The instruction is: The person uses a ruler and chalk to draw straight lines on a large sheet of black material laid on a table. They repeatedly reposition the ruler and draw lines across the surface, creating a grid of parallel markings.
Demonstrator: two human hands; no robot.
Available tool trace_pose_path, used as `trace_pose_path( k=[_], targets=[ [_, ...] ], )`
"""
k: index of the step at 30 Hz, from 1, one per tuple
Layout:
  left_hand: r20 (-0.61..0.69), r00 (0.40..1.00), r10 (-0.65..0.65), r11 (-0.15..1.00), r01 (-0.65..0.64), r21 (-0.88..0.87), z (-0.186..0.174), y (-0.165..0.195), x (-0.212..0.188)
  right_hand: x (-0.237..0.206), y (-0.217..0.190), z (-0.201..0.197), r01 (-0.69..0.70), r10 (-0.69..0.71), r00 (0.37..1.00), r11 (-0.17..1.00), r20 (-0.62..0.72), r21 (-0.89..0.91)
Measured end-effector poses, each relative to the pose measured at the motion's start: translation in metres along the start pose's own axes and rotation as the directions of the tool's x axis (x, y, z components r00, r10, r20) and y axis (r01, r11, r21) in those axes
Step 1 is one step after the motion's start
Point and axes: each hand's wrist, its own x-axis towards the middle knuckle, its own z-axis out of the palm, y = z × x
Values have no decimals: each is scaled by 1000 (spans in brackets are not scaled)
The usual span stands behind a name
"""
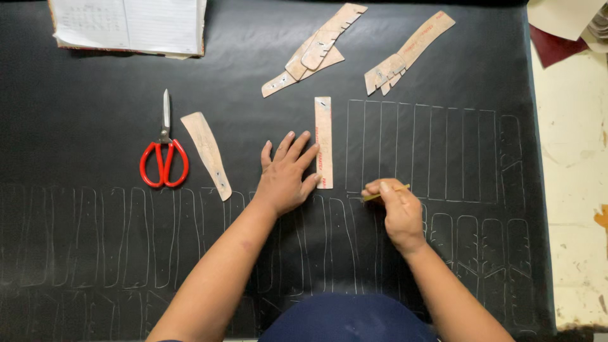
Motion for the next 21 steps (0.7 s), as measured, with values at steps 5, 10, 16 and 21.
trace_pose_path(
  k=[5, 10, 16, 21],
  targets=[
    [33, 998, 61, 998, -62, 24, 4, 10, 9, 24, -4, 3, 36, -30, 999, 944, 23, -328],
    [18, 995, 100, 995, -100, 8, 7, 14, 12, 34, -7, 16, 158, -97, 987, 759, 131, -631],
    [-1, 990, 139, 990, -139, -10, 6, 13, 11, 37, -9, 18, 202, -93, 978, 637, 186, -744],
    [24, 988, 151, 988, -150, -16, 6, 11, 11, 38, -11, 19, 186, -52, 979, 616, 196, -766]
  ],
)
